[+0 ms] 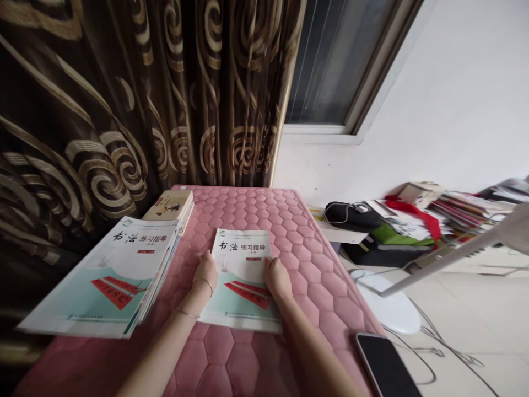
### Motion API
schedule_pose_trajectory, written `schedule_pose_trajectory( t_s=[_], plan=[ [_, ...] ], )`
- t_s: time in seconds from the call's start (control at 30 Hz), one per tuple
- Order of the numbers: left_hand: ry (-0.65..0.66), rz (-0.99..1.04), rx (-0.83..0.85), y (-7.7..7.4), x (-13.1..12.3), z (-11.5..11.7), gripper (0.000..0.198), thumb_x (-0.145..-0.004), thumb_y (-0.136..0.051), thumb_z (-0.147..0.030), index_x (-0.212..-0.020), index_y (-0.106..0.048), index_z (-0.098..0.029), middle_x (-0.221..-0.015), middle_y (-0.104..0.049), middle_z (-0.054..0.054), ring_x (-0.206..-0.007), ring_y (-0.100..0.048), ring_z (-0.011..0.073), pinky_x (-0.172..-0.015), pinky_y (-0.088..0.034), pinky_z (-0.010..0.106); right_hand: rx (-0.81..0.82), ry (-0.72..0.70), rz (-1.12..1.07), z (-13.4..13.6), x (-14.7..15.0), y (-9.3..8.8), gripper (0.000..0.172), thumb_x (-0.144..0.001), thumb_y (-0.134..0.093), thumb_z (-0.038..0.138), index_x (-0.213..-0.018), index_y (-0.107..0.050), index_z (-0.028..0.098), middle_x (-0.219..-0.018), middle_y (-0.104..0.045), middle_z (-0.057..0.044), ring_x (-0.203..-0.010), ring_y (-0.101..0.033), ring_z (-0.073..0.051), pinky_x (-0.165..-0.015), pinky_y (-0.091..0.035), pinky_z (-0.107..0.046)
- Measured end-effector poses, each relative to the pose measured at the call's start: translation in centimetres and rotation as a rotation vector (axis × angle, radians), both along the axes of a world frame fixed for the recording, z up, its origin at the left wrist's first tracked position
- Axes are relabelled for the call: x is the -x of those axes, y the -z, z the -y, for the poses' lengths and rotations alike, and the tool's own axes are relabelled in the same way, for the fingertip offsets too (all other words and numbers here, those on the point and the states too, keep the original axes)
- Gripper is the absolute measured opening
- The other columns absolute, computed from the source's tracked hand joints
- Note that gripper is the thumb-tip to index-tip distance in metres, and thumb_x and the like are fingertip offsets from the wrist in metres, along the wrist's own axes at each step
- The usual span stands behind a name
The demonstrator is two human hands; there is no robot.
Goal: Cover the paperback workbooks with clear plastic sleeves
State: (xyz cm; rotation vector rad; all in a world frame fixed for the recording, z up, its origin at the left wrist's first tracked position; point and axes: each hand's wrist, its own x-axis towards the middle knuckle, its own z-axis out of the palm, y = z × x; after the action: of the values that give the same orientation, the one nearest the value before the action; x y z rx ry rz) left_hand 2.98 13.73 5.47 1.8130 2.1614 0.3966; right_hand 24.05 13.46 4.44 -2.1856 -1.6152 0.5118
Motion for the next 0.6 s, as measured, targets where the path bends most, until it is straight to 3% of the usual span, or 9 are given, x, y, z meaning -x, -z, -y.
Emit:
schedule_pose_trajectory(
  t_s=[0.1,0.17,0.27,0.37,0.5,0.6],
  plan=[
    [-0.037,-0.131,-0.002,0.0,-0.2,0.6,0.048,-0.091,-0.027,-0.002,-0.132,-0.051,-0.008,-0.129,-0.055,0.026,-0.099,-0.069,0.0237,-0.079,-0.056,0.034,0.021,0.011,0.049,0.2,0.6,-0.1,0.047,-0.099,-0.026,0.034,-0.114,-0.059,0.004,-0.103,-0.07,-0.027,-0.095,-0.07,-0.032,-0.078,-0.051,-0.043],
    [-0.014,-0.269,-0.066,0.0,-0.4,0.9,0.048,-0.093,-0.027,-0.006,-0.134,-0.052,-0.011,-0.131,-0.055,0.023,-0.107,-0.065,0.0259,-0.084,-0.055,0.037,0.035,0.009,0.074,0.3,1.0,-0.3,0.046,-0.099,-0.026,0.034,-0.116,-0.058,0.005,-0.103,-0.07,-0.026,-0.094,-0.07,-0.033,-0.077,-0.052,-0.043],
    [0.172,-0.352,-0.151,0.0,-1.1,0.2,0.051,-0.093,-0.029,-0.008,-0.138,-0.052,-0.017,-0.148,-0.045,0.018,-0.127,-0.051,0.0291,-0.103,-0.046,0.048,0.062,0.003,0.105,0.5,1.2,-0.8,0.044,-0.099,-0.028,0.033,-0.117,-0.057,0.005,-0.101,-0.07,-0.025,-0.093,-0.07,-0.033,-0.077,-0.052,-0.044],
    [0.439,-0.295,-0.162,0.2,-2.1,-1.7,0.054,-0.093,-0.033,-0.012,-0.145,-0.046,-0.021,-0.159,-0.032,0.01,-0.143,-0.033,0.0291,-0.117,-0.028,0.055,0.003,-0.025,0.214,0.4,1.7,-1.4,0.043,-0.098,-0.028,0.026,-0.122,-0.055,0.004,-0.113,-0.065,-0.029,-0.104,-0.065,-0.034,-0.082,-0.051,-0.047],
    [0.549,-0.246,-0.117,0.7,-2.9,-5.0,0.056,-0.096,-0.032,-0.023,-0.152,-0.034,-0.018,-0.161,-0.026,0.01,-0.148,-0.023,0.0278,-0.12,-0.019,0.055,-0.167,-0.277,0.328,-1.8,3.6,-2.0,0.048,-0.098,-0.029,0.025,-0.138,-0.051,0.01,-0.144,-0.048,-0.022,-0.133,-0.045,-0.03,-0.104,-0.04,-0.045],
    [0.568,-0.284,-0.046,1.2,-2.7,-6.8,0.059,-0.095,-0.034,-0.028,-0.153,-0.031,-0.02,-0.162,-0.024,0.008,-0.15,-0.018,0.0262,-0.122,-0.012,0.055,-0.107,-0.516,0.226,-4.5,5.7,-1.8,0.054,-0.102,-0.025,0.036,-0.151,-0.036,0.017,-0.159,-0.033,-0.011,-0.147,-0.024,-0.026,-0.116,-0.024,-0.047]
  ],
)
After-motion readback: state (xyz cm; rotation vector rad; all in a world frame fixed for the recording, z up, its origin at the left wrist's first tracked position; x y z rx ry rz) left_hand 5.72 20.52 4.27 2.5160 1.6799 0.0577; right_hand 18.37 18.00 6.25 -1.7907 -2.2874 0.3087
